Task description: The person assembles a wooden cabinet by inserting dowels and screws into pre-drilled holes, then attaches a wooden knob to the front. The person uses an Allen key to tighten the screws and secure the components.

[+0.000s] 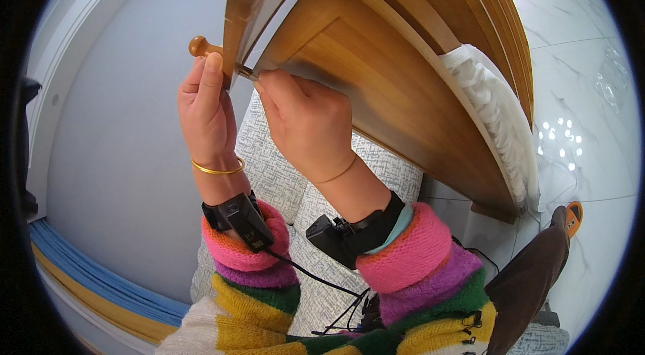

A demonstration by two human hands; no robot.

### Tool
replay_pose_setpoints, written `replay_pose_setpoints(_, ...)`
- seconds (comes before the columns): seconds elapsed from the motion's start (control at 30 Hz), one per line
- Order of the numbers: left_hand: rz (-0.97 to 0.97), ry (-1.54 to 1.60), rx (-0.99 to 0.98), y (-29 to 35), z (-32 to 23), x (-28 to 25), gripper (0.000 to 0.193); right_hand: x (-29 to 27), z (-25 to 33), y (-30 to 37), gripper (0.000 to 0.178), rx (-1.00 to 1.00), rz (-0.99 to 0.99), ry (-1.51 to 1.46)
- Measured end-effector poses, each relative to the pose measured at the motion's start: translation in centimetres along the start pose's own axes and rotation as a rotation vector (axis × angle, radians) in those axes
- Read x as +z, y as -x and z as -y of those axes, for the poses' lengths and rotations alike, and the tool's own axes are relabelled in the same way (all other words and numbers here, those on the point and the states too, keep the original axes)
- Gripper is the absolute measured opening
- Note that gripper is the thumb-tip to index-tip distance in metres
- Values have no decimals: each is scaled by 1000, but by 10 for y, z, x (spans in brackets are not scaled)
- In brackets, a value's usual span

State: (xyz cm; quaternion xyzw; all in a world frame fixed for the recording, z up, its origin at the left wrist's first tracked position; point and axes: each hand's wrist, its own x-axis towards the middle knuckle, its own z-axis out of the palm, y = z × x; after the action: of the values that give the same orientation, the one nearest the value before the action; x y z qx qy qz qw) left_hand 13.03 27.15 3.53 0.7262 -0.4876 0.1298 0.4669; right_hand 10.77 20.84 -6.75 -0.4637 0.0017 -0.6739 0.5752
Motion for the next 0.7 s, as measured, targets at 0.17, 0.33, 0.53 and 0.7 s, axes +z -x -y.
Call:
replay_pose_setpoints(0.17,-9,7,7,1,0,1,23,-1,6,-2,6,413,122,-516)
replay_pose_setpoints(0.33,-19,31,16,1,1,3,22,-8,9,-9,10,637,213,-717)
replay_pose_setpoints(0.53,-30,11,32,0,0,3,19,-6,25,-10,16,892,127,-901)
replay_pose_setpoints(0.7,-13,59,40,-2,2,3,15,-12,27,-12,26,1038,232,-703)
